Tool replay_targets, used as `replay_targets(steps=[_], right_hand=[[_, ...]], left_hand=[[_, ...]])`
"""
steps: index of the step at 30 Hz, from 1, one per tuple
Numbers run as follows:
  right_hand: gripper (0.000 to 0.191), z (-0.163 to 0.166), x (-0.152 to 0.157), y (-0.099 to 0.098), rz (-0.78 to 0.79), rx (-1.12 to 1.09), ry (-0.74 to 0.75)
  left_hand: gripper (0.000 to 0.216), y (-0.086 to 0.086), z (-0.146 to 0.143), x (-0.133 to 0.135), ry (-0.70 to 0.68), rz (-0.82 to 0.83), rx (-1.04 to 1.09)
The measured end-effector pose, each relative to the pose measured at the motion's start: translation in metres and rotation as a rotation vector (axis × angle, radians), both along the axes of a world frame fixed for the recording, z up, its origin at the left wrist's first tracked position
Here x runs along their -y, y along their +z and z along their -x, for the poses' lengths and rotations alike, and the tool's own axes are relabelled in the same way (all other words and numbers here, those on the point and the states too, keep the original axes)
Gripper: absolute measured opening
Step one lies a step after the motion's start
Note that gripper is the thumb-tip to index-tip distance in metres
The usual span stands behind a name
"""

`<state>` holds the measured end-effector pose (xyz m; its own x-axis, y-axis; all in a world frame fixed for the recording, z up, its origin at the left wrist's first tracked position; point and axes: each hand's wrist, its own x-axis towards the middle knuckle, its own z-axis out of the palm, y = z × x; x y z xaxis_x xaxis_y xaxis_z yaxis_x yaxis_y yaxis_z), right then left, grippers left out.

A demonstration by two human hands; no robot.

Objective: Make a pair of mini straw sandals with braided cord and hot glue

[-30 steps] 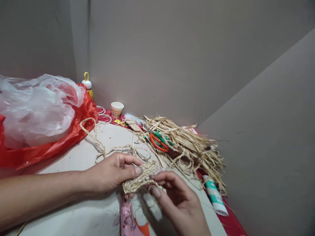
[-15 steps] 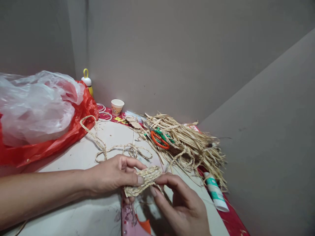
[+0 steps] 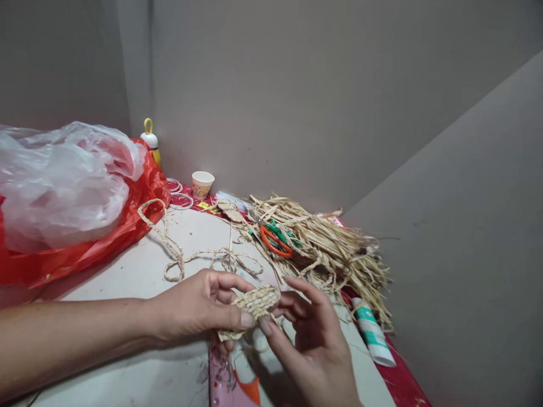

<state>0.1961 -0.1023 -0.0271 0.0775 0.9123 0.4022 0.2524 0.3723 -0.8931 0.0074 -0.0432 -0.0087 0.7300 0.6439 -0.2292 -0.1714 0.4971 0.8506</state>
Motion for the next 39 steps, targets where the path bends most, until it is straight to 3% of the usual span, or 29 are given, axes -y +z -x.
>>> replay_targets(steps=[3,6,11,15,22,27,31,39], right_hand=[[0.055,0.0,-0.001,0.002,0.153,-0.093,0.034],[0.047,-0.001,-0.003,0.004,0.255,-0.163,0.056],[0.03,0.003,-0.005,0.01,0.284,-0.244,-0.026],[0.026,0.004,-0.006,0.012,0.335,-0.331,0.029],[0.027,-0.008,-0.012,0.02,0.244,-0.511,-0.001],[0.035,-0.018,-0.022,0.027,0.213,-0.658,-0.105],[0.035,-0.027,-0.028,0.032,0.176,-0.721,-0.158],[0.033,-0.029,-0.027,0.045,-0.015,-0.7,-0.224]], left_hand=[[0.047,-0.002,-0.001,-0.001,0.024,-0.001,0.018],[0.047,-0.002,-0.002,0.001,0.039,0.004,0.019],[0.039,0.001,-0.002,0.003,0.041,-0.057,-0.02],[0.043,0.001,-0.001,-0.002,0.037,-0.078,-0.064],[0.045,0.0,0.003,-0.019,0.274,0.018,-0.097],[0.033,0.001,0.005,-0.021,0.319,-0.002,-0.032],[0.031,-0.004,0.006,-0.023,0.333,-0.108,-0.07],[0.02,-0.006,0.006,-0.032,0.451,-0.15,-0.103]])
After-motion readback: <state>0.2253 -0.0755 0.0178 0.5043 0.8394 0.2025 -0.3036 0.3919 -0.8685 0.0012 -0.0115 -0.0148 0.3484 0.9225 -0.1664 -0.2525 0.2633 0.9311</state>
